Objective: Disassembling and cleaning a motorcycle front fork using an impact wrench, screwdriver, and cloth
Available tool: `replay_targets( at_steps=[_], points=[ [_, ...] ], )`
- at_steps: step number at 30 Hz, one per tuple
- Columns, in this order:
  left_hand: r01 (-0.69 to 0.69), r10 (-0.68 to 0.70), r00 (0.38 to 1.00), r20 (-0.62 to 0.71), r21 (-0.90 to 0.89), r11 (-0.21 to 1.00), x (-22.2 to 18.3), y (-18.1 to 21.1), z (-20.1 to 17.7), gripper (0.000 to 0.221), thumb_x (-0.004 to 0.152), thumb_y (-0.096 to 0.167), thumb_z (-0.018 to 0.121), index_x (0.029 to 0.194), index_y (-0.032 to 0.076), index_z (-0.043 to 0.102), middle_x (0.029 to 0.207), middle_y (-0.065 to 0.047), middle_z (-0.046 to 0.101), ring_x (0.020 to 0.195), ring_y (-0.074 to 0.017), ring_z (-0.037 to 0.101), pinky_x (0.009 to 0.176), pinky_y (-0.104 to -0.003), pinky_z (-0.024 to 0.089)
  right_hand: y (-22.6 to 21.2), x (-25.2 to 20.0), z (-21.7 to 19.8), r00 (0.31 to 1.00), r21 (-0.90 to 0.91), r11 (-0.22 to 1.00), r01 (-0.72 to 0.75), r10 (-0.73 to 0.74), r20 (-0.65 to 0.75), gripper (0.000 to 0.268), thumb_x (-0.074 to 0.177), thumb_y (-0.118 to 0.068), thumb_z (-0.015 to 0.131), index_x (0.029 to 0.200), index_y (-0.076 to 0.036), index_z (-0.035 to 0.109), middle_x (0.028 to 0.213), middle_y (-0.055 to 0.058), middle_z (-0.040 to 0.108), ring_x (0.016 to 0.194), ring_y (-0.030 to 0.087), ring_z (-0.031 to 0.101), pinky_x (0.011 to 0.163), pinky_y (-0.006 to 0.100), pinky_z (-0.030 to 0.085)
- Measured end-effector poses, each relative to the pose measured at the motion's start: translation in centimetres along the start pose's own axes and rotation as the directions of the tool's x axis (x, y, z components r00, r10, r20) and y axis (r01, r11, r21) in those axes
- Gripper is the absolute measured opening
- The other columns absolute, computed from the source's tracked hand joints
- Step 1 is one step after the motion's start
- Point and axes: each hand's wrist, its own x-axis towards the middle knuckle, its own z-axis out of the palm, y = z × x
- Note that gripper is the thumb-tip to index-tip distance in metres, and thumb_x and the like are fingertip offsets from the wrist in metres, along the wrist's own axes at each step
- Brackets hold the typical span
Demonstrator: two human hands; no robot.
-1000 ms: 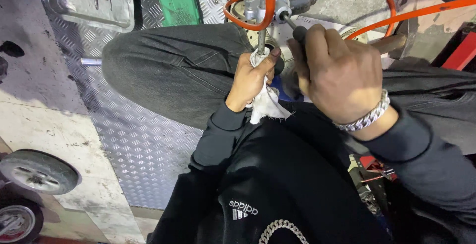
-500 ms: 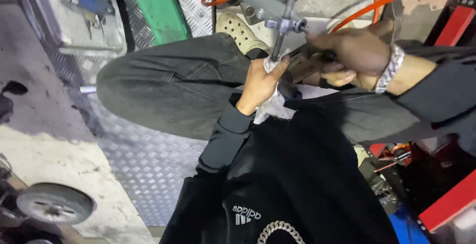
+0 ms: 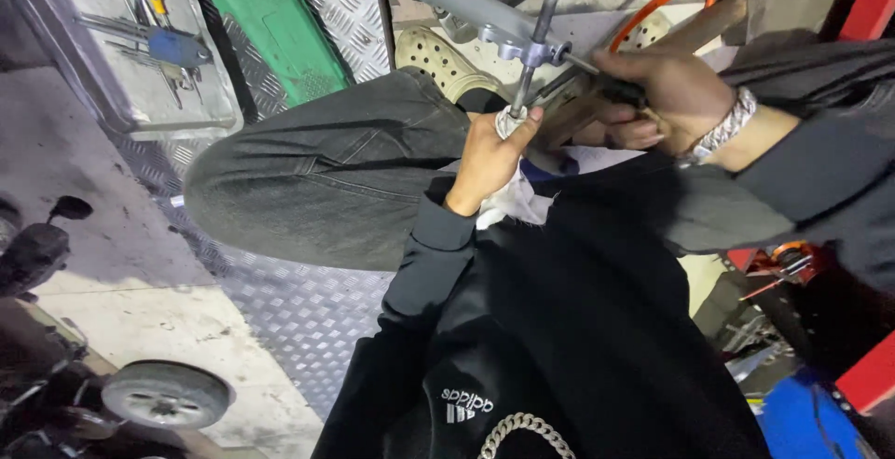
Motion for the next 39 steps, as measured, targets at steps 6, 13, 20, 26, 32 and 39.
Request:
replay_targets(
  at_steps=[6,13,20,26,32,39],
  points=[
    [0.038,-0.038,0.999,0.01,-0.047,0.998,-0.1,0.4,0.2,0.053,0.092,0.043,0.065,0.052,0.014,0.044,0.049,0.002,0.051,0.049,-0.0092,0.048,0.055,-0.029,0.038,-0.3,-0.1,0.7,0.943,-0.607,0.793,-0.049,-0.163,-0.289,0.043,0.114,-0.032,0.051,0.09,-0.006,0.076,0.048,0.012,0.056,0.037,0.021,0.051,0.038,0.034,0.041],
    [-0.002,-0.002,0.999,-0.054,-0.076,0.997,0.1,0.2,0.6,0.053,0.093,0.037,0.065,0.049,0.012,0.049,0.046,0.002,0.05,0.047,-0.0084,0.048,0.054,-0.029,0.038,-1.9,-1.0,2.1,0.974,-0.94,-0.321,-0.12,-0.222,-0.048,0.035,0.107,-0.034,0.041,0.126,-0.009,0.056,0.074,0.005,0.072,0.063,0.026,0.073,0.054,0.041,0.061],
    [0.073,-0.075,0.996,-0.049,-0.047,0.996,0.7,-2.2,1.0,0.054,0.089,0.045,0.071,0.047,0.015,0.058,0.045,-0.001,0.056,0.049,-0.0173,0.057,0.06,-0.03,0.046,3.6,0.7,0.2,0.997,0.435,0.899,0.038,-0.065,0.047,0.023,0.105,-0.027,0.049,0.1,-0.004,0.051,0.052,-0.007,0.023,0.029,0.006,0.029,0.02,0.022,0.02],
    [0.071,-0.074,0.996,-0.041,-0.06,0.996,0.3,-0.2,0.9,0.055,0.091,0.043,0.067,0.048,0.012,0.05,0.046,0.003,0.047,0.047,-0.0094,0.045,0.055,-0.031,0.038,1.1,-0.6,1.7,0.974,-0.933,-0.337,-0.129,-0.221,-0.055,0.035,0.108,-0.029,0.031,0.126,-0.005,0.051,0.077,0.012,0.078,0.069,0.036,0.078,0.055,0.047,0.06],
    [0.058,-0.061,0.998,-0.011,-0.186,0.981,-0.1,0.0,0.5,0.053,0.092,0.039,0.067,0.05,0.014,0.046,0.046,0.002,0.047,0.046,-0.0081,0.043,0.051,-0.028,0.036,2.2,1.0,-0.8,0.915,-0.963,0.268,0.013,-0.392,-0.096,0.043,0.093,-0.03,0.063,0.131,-0.009,0.063,0.09,0.023,0.076,0.078,0.047,0.074,0.072,0.057,0.061],
    [0.039,-0.036,0.999,0.025,-0.141,0.989,-0.2,0.2,0.2,0.054,0.092,0.041,0.066,0.051,0.014,0.043,0.046,0.002,0.046,0.046,-0.0089,0.043,0.052,-0.029,0.037,0.8,0.2,1.7,0.989,0.126,0.992,-0.009,0.028,-0.147,0.04,0.109,-0.035,0.049,0.092,-0.001,0.056,0.049,0.003,0.027,0.033,0.014,0.023,0.031,0.029,0.014]
  ],
)
